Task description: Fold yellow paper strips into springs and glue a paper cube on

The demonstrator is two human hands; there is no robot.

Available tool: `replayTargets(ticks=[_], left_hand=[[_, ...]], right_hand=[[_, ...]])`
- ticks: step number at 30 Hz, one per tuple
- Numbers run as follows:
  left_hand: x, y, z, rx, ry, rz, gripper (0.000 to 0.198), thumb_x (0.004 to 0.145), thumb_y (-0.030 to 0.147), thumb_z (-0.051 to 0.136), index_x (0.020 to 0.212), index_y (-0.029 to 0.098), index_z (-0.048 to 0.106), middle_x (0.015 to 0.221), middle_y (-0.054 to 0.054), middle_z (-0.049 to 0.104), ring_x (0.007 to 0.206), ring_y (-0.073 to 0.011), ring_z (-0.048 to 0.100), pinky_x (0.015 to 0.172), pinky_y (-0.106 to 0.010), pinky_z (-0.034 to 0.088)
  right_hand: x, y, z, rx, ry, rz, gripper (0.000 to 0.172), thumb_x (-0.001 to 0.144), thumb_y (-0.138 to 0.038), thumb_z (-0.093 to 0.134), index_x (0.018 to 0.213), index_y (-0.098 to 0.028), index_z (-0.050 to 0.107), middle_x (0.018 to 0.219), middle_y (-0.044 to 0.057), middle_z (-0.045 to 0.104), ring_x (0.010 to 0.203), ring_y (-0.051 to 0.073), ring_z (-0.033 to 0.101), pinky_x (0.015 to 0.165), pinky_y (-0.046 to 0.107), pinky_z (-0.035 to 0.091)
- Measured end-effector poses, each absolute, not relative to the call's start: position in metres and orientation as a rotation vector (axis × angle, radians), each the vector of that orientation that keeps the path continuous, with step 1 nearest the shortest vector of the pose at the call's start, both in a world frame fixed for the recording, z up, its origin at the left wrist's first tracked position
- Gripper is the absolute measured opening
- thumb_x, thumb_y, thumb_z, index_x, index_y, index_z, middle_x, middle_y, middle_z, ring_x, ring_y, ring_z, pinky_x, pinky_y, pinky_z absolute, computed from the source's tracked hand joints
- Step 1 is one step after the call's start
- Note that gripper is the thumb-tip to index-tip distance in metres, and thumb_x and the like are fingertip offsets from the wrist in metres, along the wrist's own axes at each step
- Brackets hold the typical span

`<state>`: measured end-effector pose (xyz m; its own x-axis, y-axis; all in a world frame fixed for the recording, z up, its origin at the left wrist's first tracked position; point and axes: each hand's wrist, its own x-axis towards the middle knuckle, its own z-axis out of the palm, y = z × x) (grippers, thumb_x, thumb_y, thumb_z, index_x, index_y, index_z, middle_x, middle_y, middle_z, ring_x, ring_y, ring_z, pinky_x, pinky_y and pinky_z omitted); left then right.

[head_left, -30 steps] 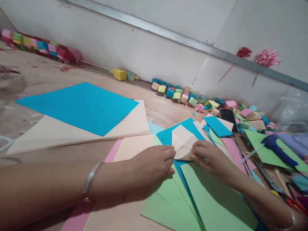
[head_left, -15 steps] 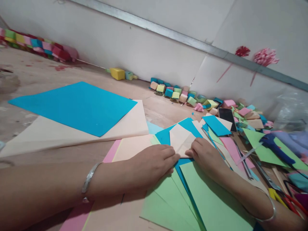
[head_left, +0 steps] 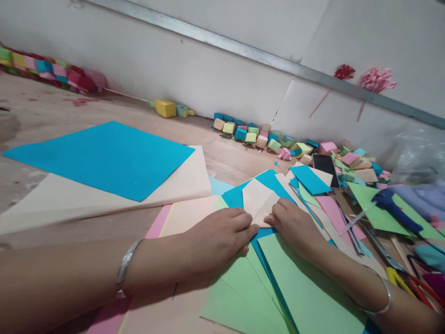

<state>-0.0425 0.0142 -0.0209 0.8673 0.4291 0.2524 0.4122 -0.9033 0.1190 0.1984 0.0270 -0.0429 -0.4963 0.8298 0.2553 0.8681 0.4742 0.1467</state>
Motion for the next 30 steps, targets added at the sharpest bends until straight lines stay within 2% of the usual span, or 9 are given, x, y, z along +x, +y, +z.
replayTargets(ticks=[8,14,22,27,30], left_hand=[[-0.042,0.011,-0.019,2.944,0.683,0.440,0.021,0.087,0.020,0.055,0.107,0.014,0.056,0.097,-0.010,0.059,0.090,-0.0244,0.055,0.076,-0.037,0.046],[-0.044,0.017,-0.030,2.910,0.554,0.572,0.031,0.091,0.021,0.047,0.120,0.011,0.052,0.128,-0.015,0.056,0.120,-0.0276,0.049,0.097,-0.041,0.042],[-0.046,0.019,-0.027,2.921,0.556,0.478,0.029,0.090,0.024,0.053,0.118,0.014,0.054,0.123,-0.015,0.061,0.116,-0.0267,0.055,0.092,-0.039,0.044],[-0.048,0.022,-0.023,2.879,0.544,0.462,0.037,0.093,0.024,0.049,0.128,0.015,0.049,0.138,-0.012,0.053,0.122,-0.0253,0.051,0.096,-0.039,0.041],[-0.049,0.027,-0.022,2.871,0.514,0.405,0.034,0.094,0.028,0.048,0.126,0.017,0.052,0.142,-0.008,0.050,0.123,-0.0255,0.049,0.098,-0.039,0.038]], right_hand=[[0.196,0.027,-0.036,-1.526,-2.580,-0.267,0.023,0.092,-0.027,0.051,0.070,-0.020,0.050,0.076,0.004,0.053,0.068,0.018,0.053,0.054,0.029,0.029],[0.194,0.026,-0.033,-1.556,-2.585,-0.194,0.022,0.092,-0.026,0.052,0.071,-0.020,0.052,0.077,0.005,0.055,0.071,0.019,0.054,0.057,0.029,0.032],[0.200,0.031,-0.021,-1.667,-2.475,0.181,0.019,0.086,-0.025,0.063,0.071,-0.019,0.052,0.079,0.001,0.055,0.070,0.015,0.052,0.060,0.027,0.035],[0.201,0.032,-0.015,-1.694,-2.402,0.326,0.019,0.084,-0.024,0.066,0.070,-0.019,0.053,0.078,0.000,0.055,0.070,0.014,0.052,0.058,0.025,0.034],[0.200,0.033,-0.014,-1.694,-2.403,0.354,0.020,0.084,-0.025,0.066,0.070,-0.019,0.054,0.078,0.000,0.056,0.072,0.015,0.053,0.060,0.025,0.035]])
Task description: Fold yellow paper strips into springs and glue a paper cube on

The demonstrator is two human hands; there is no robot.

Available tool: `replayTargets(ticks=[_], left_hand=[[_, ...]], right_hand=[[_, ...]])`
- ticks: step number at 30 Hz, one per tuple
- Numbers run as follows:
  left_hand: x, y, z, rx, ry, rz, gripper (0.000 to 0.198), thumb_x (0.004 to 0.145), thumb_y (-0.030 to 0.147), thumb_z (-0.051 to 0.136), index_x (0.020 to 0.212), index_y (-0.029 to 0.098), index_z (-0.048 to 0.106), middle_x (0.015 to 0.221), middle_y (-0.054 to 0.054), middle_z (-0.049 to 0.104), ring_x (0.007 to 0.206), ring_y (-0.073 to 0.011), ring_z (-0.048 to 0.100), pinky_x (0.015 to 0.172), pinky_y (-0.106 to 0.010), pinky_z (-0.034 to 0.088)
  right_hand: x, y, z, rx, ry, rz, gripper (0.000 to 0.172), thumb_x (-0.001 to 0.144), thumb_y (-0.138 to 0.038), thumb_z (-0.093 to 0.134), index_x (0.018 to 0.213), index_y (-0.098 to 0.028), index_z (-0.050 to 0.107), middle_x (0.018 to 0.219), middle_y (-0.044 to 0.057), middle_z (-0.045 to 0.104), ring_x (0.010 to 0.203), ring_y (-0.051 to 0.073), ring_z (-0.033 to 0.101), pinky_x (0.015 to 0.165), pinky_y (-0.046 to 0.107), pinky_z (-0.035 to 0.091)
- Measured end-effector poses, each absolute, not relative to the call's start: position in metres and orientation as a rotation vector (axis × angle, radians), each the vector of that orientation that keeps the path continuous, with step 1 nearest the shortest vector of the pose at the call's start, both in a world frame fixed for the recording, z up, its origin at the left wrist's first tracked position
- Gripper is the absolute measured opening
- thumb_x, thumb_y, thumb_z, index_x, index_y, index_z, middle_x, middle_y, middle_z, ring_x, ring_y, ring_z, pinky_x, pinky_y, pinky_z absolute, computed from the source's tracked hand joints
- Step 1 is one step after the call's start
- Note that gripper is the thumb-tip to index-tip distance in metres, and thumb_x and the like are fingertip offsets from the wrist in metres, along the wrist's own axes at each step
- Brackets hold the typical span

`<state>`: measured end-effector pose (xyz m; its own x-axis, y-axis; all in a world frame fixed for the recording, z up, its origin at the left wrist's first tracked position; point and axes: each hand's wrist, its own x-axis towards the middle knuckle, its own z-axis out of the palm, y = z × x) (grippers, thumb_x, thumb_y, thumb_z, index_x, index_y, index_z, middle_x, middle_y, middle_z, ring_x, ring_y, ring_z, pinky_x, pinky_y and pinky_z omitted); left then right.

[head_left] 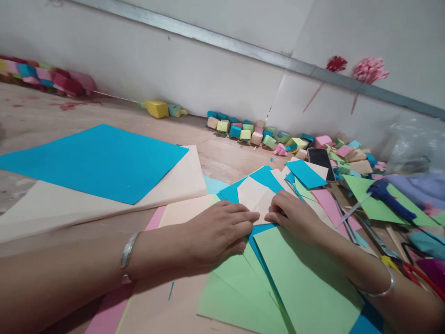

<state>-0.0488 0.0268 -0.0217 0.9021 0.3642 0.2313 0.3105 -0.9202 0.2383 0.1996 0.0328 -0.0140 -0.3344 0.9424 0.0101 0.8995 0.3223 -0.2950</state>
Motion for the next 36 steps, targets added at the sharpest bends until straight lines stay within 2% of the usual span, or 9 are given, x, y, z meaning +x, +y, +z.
replayTargets(ticks=[2,6,15,19,24,29,36], left_hand=[[-0.049,0.029,-0.022,2.871,0.516,0.351,0.038,0.095,0.032,0.048,0.130,0.019,0.050,0.145,-0.007,0.047,0.125,-0.0266,0.047,0.100,-0.039,0.035],[-0.049,0.030,-0.023,2.875,0.545,0.294,0.057,0.095,0.045,0.046,0.145,0.021,0.034,0.149,-0.008,0.042,0.131,-0.0285,0.041,0.102,-0.040,0.031],[-0.047,0.028,-0.020,2.924,0.561,0.278,0.059,0.095,0.048,0.044,0.145,0.019,0.035,0.146,-0.007,0.046,0.126,-0.0276,0.043,0.099,-0.037,0.032],[-0.048,0.029,-0.021,2.926,0.565,0.273,0.055,0.095,0.049,0.042,0.143,0.020,0.040,0.147,-0.007,0.045,0.129,-0.0279,0.041,0.100,-0.038,0.033],[-0.048,0.031,-0.021,2.911,0.540,0.290,0.053,0.094,0.050,0.046,0.138,0.021,0.045,0.146,-0.006,0.045,0.129,-0.0279,0.043,0.100,-0.037,0.034],[-0.048,0.030,-0.019,2.902,0.524,0.317,0.046,0.092,0.047,0.051,0.128,0.017,0.052,0.145,-0.009,0.046,0.128,-0.0293,0.044,0.100,-0.040,0.035],[-0.049,0.028,-0.019,2.869,0.524,0.311,0.038,0.095,0.047,0.045,0.115,0.017,0.057,0.146,-0.009,0.045,0.130,-0.0304,0.043,0.100,-0.042,0.037]], right_hand=[[0.199,0.033,-0.012,-1.698,-2.416,0.377,0.021,0.084,-0.026,0.066,0.069,-0.019,0.053,0.077,0.001,0.056,0.072,0.015,0.053,0.061,0.025,0.035],[0.199,0.034,-0.009,-1.712,-2.424,0.403,0.023,0.084,-0.024,0.067,0.068,-0.018,0.051,0.078,0.001,0.055,0.071,0.014,0.051,0.061,0.025,0.035],[0.194,0.031,-0.012,-1.657,-2.441,0.313,0.032,0.080,-0.042,0.069,0.069,-0.019,0.049,0.074,0.002,0.054,0.069,0.016,0.047,0.058,0.027,0.033],[0.202,0.036,-0.002,-1.667,-2.414,0.539,0.024,0.075,-0.031,0.074,0.070,-0.019,0.054,0.073,-0.001,0.055,0.064,0.012,0.049,0.055,0.024,0.034],[0.221,0.046,0.005,-1.587,-2.399,0.838,0.009,0.072,-0.015,0.067,0.075,-0.019,0.059,0.075,-0.001,0.057,0.064,0.012,0.052,0.057,0.023,0.039],[0.226,0.048,0.007,-1.536,-2.386,0.964,0.011,0.070,-0.012,0.061,0.079,-0.018,0.061,0.076,0.000,0.059,0.067,0.013,0.053,0.060,0.024,0.042],[0.230,0.051,0.003,-1.389,-2.444,0.889,0.021,0.071,-0.006,0.050,0.081,-0.019,0.063,0.080,0.002,0.063,0.070,0.014,0.055,0.063,0.025,0.044]])
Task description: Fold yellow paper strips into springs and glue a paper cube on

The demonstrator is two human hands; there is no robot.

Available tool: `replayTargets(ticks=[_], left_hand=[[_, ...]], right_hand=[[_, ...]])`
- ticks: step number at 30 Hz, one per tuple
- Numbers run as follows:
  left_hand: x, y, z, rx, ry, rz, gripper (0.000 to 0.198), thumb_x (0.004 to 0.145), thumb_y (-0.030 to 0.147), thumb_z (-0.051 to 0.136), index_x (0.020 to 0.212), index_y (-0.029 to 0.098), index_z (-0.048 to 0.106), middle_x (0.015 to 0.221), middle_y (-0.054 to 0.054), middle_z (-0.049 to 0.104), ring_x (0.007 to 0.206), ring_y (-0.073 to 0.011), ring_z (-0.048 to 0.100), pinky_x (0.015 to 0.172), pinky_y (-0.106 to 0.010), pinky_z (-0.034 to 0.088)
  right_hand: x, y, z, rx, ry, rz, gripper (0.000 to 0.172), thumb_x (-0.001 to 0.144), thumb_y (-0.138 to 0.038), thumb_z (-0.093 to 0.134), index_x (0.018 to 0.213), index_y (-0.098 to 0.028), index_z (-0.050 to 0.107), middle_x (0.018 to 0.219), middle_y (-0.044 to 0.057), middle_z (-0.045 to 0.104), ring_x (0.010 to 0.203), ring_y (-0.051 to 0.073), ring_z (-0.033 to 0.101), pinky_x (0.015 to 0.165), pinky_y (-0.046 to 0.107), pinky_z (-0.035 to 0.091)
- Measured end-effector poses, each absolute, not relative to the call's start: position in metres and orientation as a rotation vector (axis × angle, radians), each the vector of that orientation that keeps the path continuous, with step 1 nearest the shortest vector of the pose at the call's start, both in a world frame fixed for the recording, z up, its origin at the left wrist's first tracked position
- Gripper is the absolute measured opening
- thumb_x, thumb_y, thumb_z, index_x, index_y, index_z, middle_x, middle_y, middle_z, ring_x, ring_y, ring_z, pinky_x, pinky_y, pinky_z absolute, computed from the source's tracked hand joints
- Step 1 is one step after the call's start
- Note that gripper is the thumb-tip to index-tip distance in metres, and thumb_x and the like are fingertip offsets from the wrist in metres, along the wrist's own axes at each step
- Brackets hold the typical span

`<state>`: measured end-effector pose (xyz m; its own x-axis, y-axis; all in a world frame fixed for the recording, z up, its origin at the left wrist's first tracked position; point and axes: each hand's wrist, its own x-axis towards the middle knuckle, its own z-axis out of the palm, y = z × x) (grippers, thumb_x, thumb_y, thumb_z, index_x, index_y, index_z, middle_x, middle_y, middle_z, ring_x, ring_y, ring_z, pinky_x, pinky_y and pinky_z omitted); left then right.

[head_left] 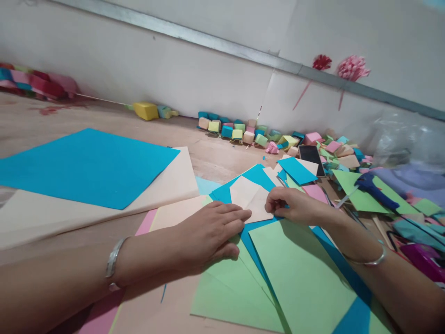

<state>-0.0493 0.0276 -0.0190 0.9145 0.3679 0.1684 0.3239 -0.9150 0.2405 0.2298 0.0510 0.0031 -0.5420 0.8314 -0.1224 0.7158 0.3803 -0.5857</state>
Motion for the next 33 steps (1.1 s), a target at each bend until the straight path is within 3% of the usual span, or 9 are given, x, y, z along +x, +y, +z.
replayTargets(ticks=[3,6,10,13,18,24,27,30,33], left_hand=[[-0.049,0.025,-0.018,2.856,0.557,0.384,0.034,0.097,0.040,0.043,0.118,0.015,0.054,0.145,-0.012,0.045,0.131,-0.0288,0.043,0.100,-0.041,0.039],[-0.048,0.026,-0.018,2.867,0.645,0.518,0.034,0.098,0.032,0.041,0.122,0.011,0.051,0.138,-0.017,0.049,0.127,-0.0272,0.045,0.099,-0.039,0.041],[-0.045,0.032,-0.020,2.916,0.884,0.525,0.023,0.096,0.026,0.040,0.092,0.013,0.059,0.104,-0.013,0.061,0.095,-0.0244,0.055,0.080,-0.038,0.045],[-0.046,0.034,-0.021,2.953,1.025,0.451,0.027,0.096,0.029,0.041,0.079,0.015,0.057,0.085,-0.008,0.059,0.077,-0.0215,0.052,0.067,-0.035,0.041],[-0.048,0.034,-0.019,2.910,1.102,0.481,0.027,0.097,0.032,0.038,0.085,0.015,0.056,0.089,-0.008,0.060,0.082,-0.0220,0.053,0.071,-0.036,0.039],[-0.049,0.035,-0.019,2.912,1.163,0.492,0.021,0.094,0.031,0.045,0.108,0.023,0.059,0.106,-0.008,0.062,0.114,-0.0298,0.049,0.088,-0.045,0.038],[-0.049,0.035,-0.022,2.934,1.169,0.481,0.026,0.095,0.036,0.044,0.112,0.023,0.059,0.116,-0.011,0.058,0.120,-0.0338,0.045,0.091,-0.050,0.038],[-0.048,0.035,-0.023,2.951,1.120,0.535,0.028,0.096,0.033,0.042,0.110,0.017,0.060,0.119,-0.014,0.056,0.119,-0.0317,0.045,0.094,-0.047,0.039],[-0.047,0.032,-0.021,2.942,0.955,0.473,0.026,0.097,0.029,0.040,0.103,0.015,0.061,0.106,-0.011,0.059,0.103,-0.0246,0.053,0.086,-0.039,0.044]], right_hand=[[0.232,0.055,-0.002,-1.426,-2.354,0.566,0.033,0.073,-0.003,0.044,0.093,-0.020,0.064,0.091,0.005,0.063,0.079,0.017,0.057,0.069,0.028,0.046],[0.234,0.057,-0.010,-1.471,-2.335,0.286,0.066,0.065,0.007,0.037,0.121,-0.022,0.058,0.105,0.009,0.060,0.093,0.020,0.056,0.079,0.033,0.047],[0.233,0.055,-0.020,-1.479,-2.442,0.297,0.083,0.062,0.010,0.034,0.135,-0.026,0.050,0.099,0.008,0.061,0.091,0.021,0.057,0.080,0.035,0.048],[0.227,0.052,-0.020,-1.354,-2.386,0.444,0.079,0.064,0.008,0.034,0.133,-0.027,0.052,0.102,0.006,0.062,0.094,0.019,0.057,0.084,0.035,0.048],[0.218,0.046,-0.011,-1.260,-2.172,0.715,0.059,0.069,-0.001,0.042,0.119,-0.023,0.063,0.097,0.005,0.062,0.085,0.017,0.057,0.073,0.030,0.049],[0.213,0.042,-0.015,-1.106,-2.250,0.098,0.042,0.077,-0.006,0.052,0.110,-0.024,0.069,0.086,0.006,0.055,0.085,0.021,0.053,0.073,0.033,0.047],[0.214,0.041,-0.017,-0.972,-2.307,-0.199,0.032,0.083,-0.007,0.050,0.094,-0.025,0.074,0.083,0.007,0.055,0.083,0.021,0.050,0.072,0.033,0.044],[0.214,0.041,-0.016,-0.880,-2.432,-0.216,0.026,0.088,-0.013,0.052,0.087,-0.027,0.074,0.088,0.007,0.062,0.085,0.020,0.052,0.077,0.035,0.041],[0.215,0.042,-0.014,-0.844,-2.588,-0.083,0.024,0.091,-0.016,0.051,0.092,-0.027,0.073,0.087,0.005,0.068,0.087,0.020,0.055,0.079,0.036,0.038]])
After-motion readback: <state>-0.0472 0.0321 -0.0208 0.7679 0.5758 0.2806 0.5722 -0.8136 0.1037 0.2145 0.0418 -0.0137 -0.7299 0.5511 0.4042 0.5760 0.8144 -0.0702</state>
